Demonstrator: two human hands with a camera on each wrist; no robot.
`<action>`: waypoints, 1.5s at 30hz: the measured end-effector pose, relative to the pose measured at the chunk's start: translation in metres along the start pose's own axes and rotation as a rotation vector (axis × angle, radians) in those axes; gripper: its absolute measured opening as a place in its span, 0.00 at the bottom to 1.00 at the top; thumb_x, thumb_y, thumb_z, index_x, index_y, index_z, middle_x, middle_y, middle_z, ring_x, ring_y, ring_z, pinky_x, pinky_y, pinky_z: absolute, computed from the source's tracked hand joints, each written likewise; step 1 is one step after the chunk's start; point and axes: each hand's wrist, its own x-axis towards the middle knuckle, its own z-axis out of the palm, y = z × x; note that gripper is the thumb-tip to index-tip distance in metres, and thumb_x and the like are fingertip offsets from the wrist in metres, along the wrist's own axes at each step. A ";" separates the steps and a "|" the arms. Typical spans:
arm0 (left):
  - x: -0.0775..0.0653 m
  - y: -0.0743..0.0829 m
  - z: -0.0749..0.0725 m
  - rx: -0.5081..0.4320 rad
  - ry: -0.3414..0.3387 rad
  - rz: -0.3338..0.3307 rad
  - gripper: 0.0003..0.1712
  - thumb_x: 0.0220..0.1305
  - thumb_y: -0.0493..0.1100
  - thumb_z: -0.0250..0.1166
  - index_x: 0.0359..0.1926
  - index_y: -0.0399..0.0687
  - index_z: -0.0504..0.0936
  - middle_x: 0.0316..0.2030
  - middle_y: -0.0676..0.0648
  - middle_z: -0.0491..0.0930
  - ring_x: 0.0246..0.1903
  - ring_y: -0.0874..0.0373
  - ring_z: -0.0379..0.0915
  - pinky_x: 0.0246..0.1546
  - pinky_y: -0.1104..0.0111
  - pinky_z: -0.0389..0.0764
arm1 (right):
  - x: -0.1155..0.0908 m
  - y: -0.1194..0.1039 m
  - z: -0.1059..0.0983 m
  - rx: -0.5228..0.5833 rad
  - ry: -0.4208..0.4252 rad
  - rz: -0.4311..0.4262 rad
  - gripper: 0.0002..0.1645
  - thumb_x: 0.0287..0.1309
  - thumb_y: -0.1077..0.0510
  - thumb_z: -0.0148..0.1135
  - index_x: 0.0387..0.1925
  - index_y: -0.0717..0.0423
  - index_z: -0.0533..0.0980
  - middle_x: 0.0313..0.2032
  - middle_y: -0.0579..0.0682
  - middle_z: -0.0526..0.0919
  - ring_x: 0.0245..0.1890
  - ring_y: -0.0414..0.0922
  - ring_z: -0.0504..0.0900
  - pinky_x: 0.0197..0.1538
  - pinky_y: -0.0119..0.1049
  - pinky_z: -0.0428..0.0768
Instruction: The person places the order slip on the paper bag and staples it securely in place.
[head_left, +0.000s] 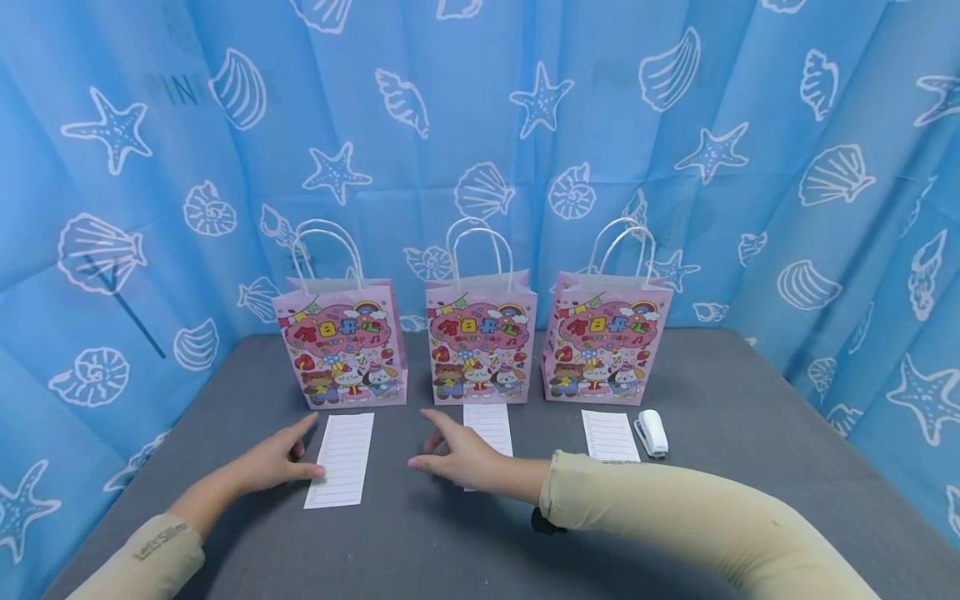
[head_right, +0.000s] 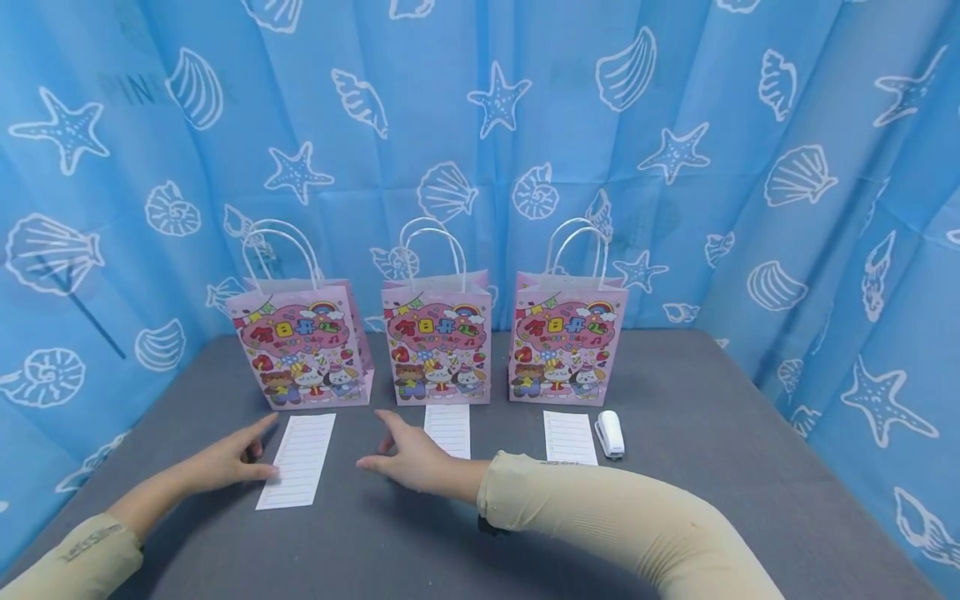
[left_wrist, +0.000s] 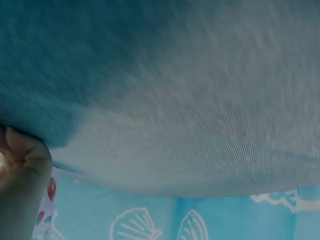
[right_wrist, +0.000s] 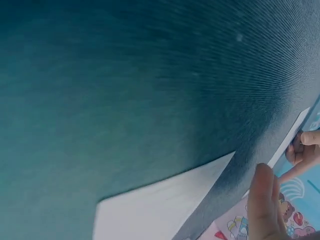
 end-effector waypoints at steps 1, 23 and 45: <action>0.001 0.000 0.000 0.006 -0.006 -0.002 0.60 0.54 0.55 0.73 0.71 0.25 0.48 0.35 0.44 0.66 0.34 0.52 0.64 0.33 0.61 0.65 | 0.003 0.000 0.002 0.013 -0.010 0.005 0.44 0.63 0.54 0.65 0.72 0.60 0.54 0.45 0.54 0.79 0.41 0.46 0.81 0.35 0.38 0.81; 0.021 0.007 -0.007 0.074 -0.101 -0.060 0.66 0.52 0.61 0.73 0.72 0.27 0.42 0.63 0.20 0.58 0.55 0.33 0.66 0.57 0.40 0.64 | 0.070 -0.015 0.028 -0.132 -0.161 0.187 0.58 0.58 0.47 0.69 0.77 0.46 0.42 0.67 0.61 0.65 0.25 0.50 0.80 0.25 0.41 0.76; 0.021 0.016 -0.004 0.205 -0.093 -0.088 0.63 0.51 0.63 0.73 0.70 0.24 0.52 0.64 0.20 0.58 0.64 0.24 0.53 0.60 0.37 0.58 | 0.095 -0.019 0.049 -0.563 -0.111 0.262 0.47 0.50 0.41 0.73 0.71 0.39 0.64 0.60 0.49 0.75 0.11 0.41 0.70 0.16 0.31 0.72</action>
